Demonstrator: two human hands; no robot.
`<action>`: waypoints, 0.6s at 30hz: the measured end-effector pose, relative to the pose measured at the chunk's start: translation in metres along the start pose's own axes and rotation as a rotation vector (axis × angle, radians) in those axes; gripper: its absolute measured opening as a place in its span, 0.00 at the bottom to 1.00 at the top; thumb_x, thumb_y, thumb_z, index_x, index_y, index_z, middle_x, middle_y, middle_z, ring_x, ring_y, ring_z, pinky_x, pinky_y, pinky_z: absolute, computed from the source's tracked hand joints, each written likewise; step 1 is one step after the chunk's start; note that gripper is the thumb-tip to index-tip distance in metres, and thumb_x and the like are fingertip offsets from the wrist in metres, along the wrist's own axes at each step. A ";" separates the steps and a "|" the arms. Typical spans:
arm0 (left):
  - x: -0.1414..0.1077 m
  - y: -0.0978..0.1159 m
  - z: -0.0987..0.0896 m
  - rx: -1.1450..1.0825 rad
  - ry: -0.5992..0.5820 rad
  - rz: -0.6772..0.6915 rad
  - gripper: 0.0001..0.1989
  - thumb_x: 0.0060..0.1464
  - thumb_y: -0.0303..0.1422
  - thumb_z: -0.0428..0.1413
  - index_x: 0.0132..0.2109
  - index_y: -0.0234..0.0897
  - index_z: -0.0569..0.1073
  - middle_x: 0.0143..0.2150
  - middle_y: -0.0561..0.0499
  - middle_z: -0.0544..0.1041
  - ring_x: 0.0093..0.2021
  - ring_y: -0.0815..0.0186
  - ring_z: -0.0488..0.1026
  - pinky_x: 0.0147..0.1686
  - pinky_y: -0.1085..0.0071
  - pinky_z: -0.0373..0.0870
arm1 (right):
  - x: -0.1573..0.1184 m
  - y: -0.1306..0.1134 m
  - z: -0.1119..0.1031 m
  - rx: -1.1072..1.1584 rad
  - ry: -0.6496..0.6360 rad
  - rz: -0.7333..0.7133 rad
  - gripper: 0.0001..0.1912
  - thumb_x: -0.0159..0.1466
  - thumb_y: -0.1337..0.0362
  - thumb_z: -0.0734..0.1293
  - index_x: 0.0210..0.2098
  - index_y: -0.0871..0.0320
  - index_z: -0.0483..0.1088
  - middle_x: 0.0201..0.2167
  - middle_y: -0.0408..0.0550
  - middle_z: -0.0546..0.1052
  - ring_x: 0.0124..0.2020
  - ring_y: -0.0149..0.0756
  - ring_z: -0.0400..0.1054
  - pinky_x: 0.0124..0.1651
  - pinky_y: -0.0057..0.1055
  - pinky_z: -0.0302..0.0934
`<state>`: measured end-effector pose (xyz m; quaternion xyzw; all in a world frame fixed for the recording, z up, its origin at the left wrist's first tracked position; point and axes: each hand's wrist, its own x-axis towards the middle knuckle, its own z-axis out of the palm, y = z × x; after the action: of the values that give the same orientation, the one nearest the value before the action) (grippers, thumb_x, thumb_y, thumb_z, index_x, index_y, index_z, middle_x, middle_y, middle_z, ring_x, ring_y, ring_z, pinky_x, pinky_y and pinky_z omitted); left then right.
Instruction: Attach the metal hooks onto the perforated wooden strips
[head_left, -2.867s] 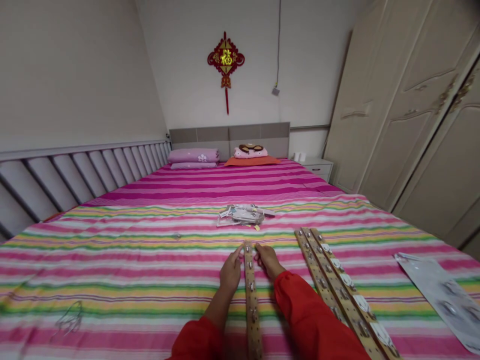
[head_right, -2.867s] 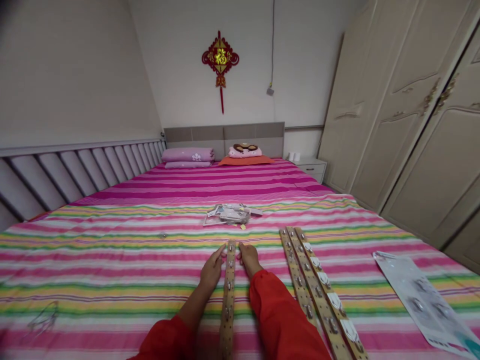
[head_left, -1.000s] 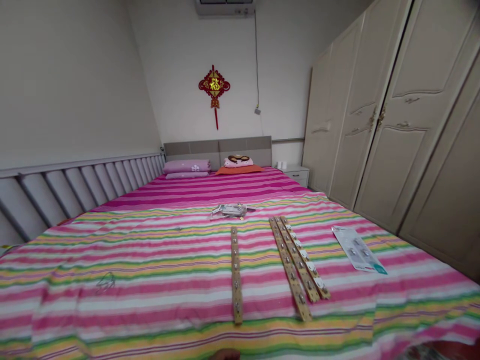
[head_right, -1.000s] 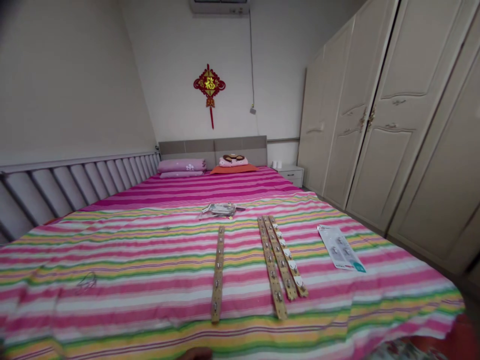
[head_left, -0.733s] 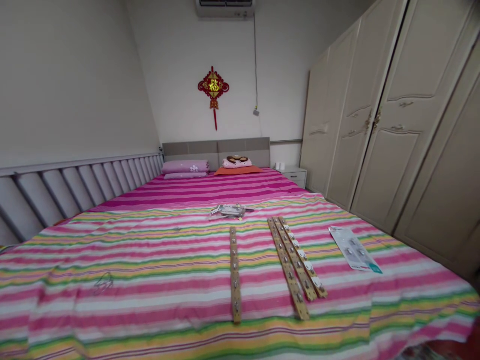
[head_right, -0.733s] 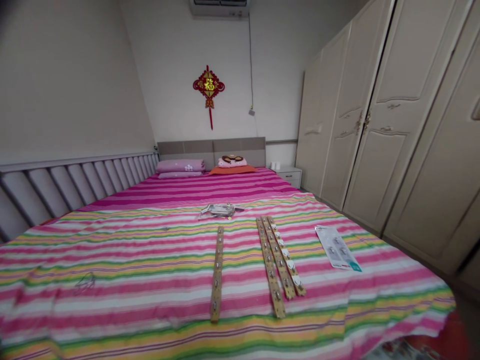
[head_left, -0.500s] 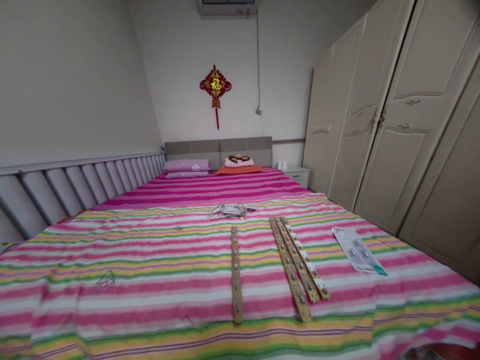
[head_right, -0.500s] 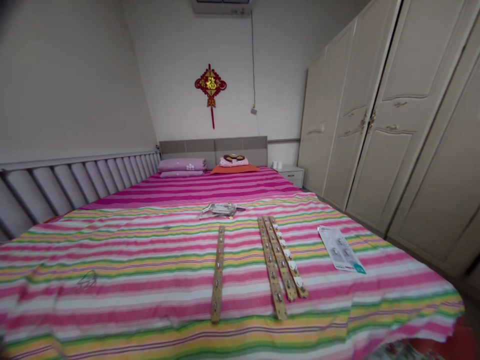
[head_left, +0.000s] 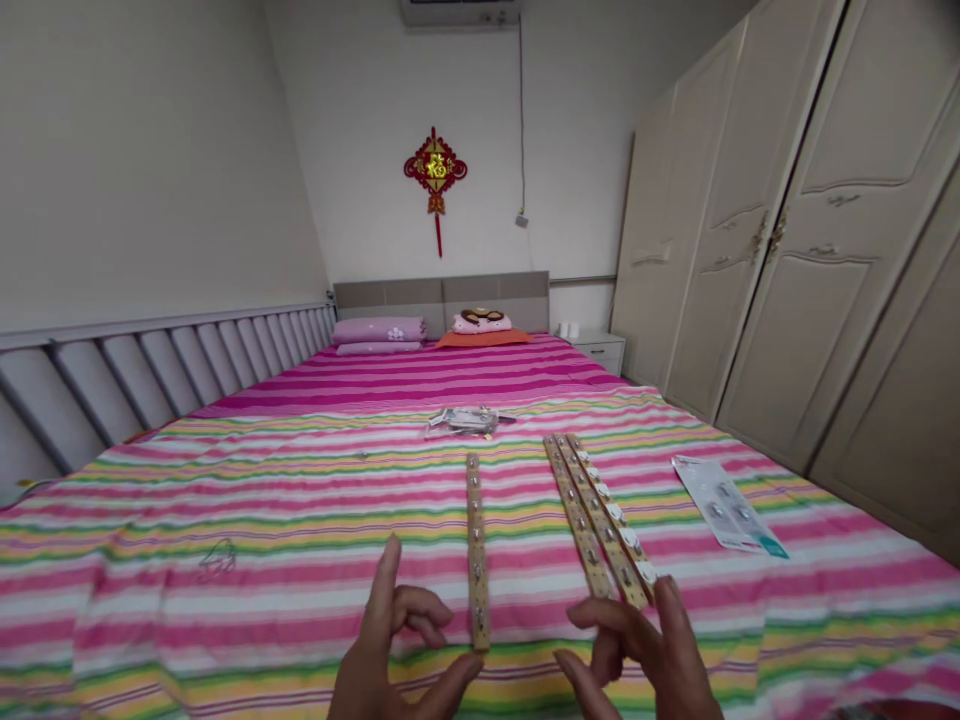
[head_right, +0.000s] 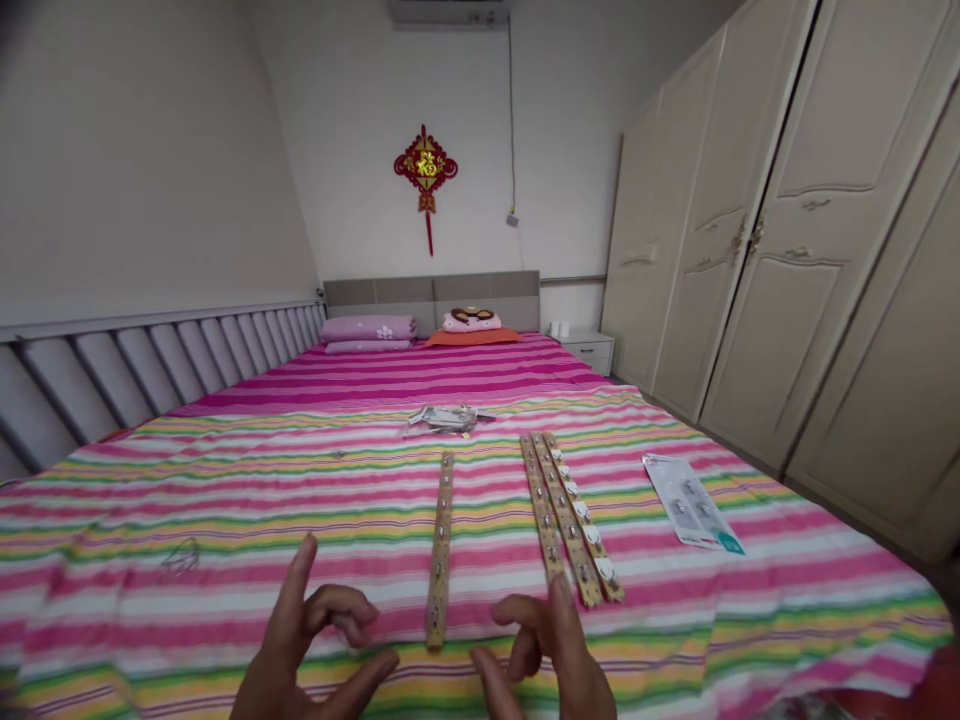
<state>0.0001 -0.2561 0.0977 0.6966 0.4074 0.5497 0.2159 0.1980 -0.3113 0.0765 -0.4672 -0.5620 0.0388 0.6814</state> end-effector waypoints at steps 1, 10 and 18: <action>0.001 0.001 0.003 0.012 0.028 -0.003 0.47 0.50 0.43 0.58 0.68 0.43 0.38 0.28 0.56 0.72 0.25 0.69 0.69 0.31 0.70 0.72 | 0.002 0.001 0.004 -0.019 0.018 -0.036 0.43 0.62 0.67 0.64 0.67 0.45 0.35 0.34 0.46 0.75 0.19 0.29 0.62 0.25 0.29 0.62; -0.010 -0.060 0.018 0.245 -0.095 -0.281 0.50 0.48 0.41 0.56 0.68 0.36 0.32 0.23 0.61 0.63 0.19 0.69 0.63 0.23 0.73 0.65 | -0.013 0.054 0.020 -0.191 -0.129 0.349 0.41 0.58 0.56 0.65 0.67 0.58 0.44 0.22 0.39 0.67 0.16 0.31 0.58 0.21 0.28 0.55; -0.011 -0.084 0.021 0.333 -0.243 -0.373 0.49 0.47 0.36 0.55 0.68 0.36 0.34 0.23 0.61 0.64 0.20 0.69 0.65 0.23 0.74 0.61 | -0.018 0.074 0.018 -0.300 -0.277 0.452 0.40 0.56 0.65 0.62 0.66 0.56 0.46 0.18 0.35 0.63 0.18 0.33 0.60 0.25 0.29 0.54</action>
<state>-0.0088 -0.2141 0.0221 0.6962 0.5845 0.3382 0.2434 0.2120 -0.2699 0.0116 -0.6662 -0.5309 0.1691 0.4957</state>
